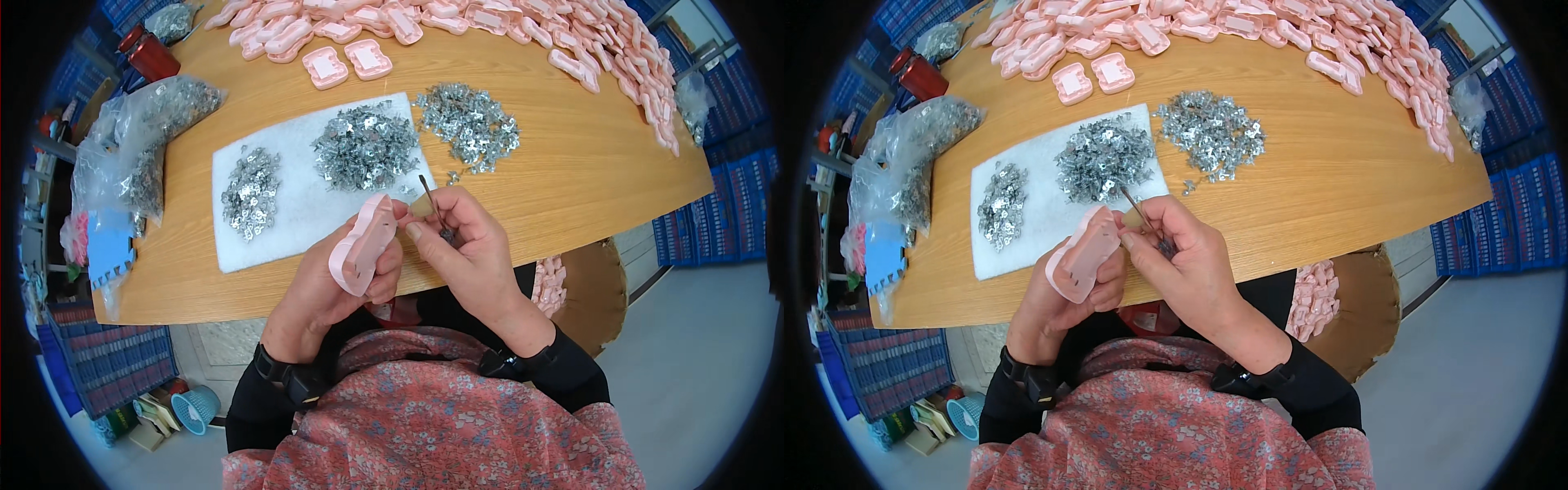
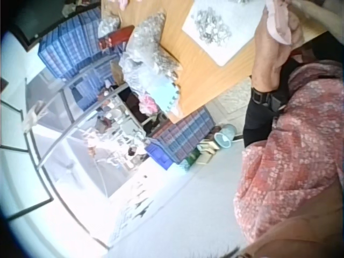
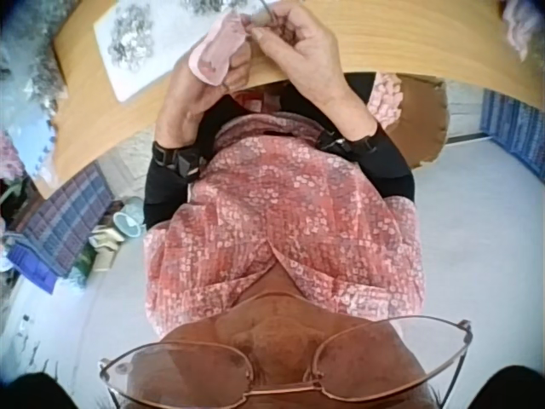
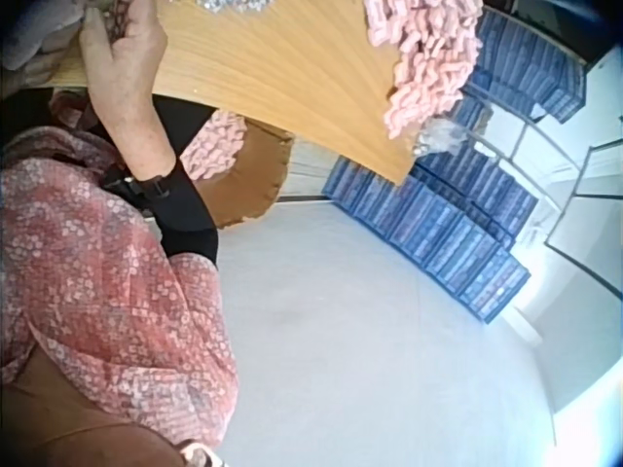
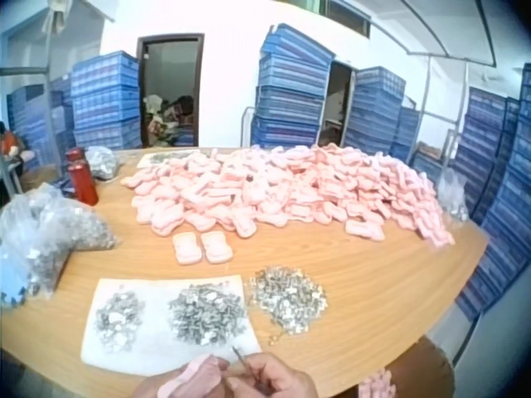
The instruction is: The person uses a small metal tool to insert metal fasteners into pink plastic components. They handle the parts one by one, inserting the fasteners into specific slots and then placing the finished items onto a growing pile on the table. The person also briefly organizes the pile of completed parts.
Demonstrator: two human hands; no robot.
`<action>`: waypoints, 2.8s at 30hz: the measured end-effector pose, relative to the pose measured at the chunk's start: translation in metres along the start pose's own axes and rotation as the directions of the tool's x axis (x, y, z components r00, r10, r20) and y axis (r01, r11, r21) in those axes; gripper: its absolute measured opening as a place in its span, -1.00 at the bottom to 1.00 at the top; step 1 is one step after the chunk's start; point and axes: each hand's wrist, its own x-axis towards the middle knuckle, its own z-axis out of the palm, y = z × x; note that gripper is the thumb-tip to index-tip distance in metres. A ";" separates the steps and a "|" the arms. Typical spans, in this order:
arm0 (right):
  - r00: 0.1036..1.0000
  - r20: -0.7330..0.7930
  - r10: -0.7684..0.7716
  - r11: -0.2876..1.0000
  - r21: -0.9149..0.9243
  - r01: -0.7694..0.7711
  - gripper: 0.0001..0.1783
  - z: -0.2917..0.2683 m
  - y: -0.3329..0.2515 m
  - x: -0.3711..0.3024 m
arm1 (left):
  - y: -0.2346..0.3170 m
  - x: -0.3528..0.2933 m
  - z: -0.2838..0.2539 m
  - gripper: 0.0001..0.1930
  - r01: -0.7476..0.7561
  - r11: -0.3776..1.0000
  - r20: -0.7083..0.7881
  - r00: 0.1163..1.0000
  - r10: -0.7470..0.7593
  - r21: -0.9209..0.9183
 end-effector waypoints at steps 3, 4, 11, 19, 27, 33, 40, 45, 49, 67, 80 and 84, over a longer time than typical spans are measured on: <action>1.000 -0.005 0.005 1.000 0.009 -0.005 -0.84 0.001 -0.001 0.003 | 0.000 0.000 0.000 -0.59 0.020 1.000 0.008 1.000 -0.020 -0.014; 1.000 -0.010 0.012 1.000 0.027 -0.012 -0.85 0.003 -0.003 0.003 | -0.001 0.000 -0.002 -0.59 0.023 0.999 0.023 0.999 -0.022 -0.037; 0.994 0.113 0.012 0.962 -0.274 0.020 -0.79 0.009 -0.017 -0.006 | -0.004 0.005 0.000 -0.57 -0.006 0.994 -0.119 0.993 0.018 0.106; 0.929 0.121 -0.351 0.838 -0.402 0.369 -0.76 -0.002 -0.007 -0.010 | -0.003 0.007 0.000 -0.57 -0.004 0.992 0.053 0.999 0.011 -0.128; 0.954 0.084 -0.287 0.864 -0.407 0.296 -0.75 -0.003 -0.004 -0.011 | -0.009 0.014 0.012 -0.57 0.021 0.984 -0.048 0.998 -0.030 -0.179; 0.861 0.230 -0.454 0.756 -0.412 0.509 -0.72 0.010 -0.020 -0.012 | -0.010 0.018 0.036 -0.52 -0.095 0.994 -0.315 0.943 0.110 0.062; 0.954 0.019 -0.300 0.897 -0.334 0.289 -0.76 -0.016 -0.022 -0.014 | -0.006 0.018 0.002 -0.48 0.109 0.955 0.327 0.945 -0.013 -0.277; 1.000 -0.014 0.007 0.983 0.186 -0.004 -0.80 -0.007 -0.017 -0.006 | -0.016 0.013 0.011 -0.50 0.106 0.973 0.345 0.938 -0.030 -0.205; 0.990 0.104 0.091 0.987 0.121 -0.103 -0.84 -0.012 -0.010 -0.007 | -0.029 0.018 -0.005 -0.59 0.225 0.949 0.380 0.916 -0.128 -0.221; 0.880 -0.356 0.314 0.950 0.114 -0.292 -0.82 -0.135 -0.037 -0.089 | -0.007 0.024 0.055 -0.57 0.103 0.724 -0.048 0.994 -0.097 0.682; 0.898 -0.310 0.312 0.943 0.220 -0.251 -0.78 -0.149 -0.021 -0.118 | -0.073 0.058 0.088 -0.57 0.168 0.563 -0.065 0.978 -0.197 0.809; 0.898 -0.312 0.309 0.944 0.212 -0.252 -0.79 -0.147 -0.020 -0.121 | -0.078 0.062 0.092 -0.60 0.157 0.474 -0.061 0.975 -0.212 0.866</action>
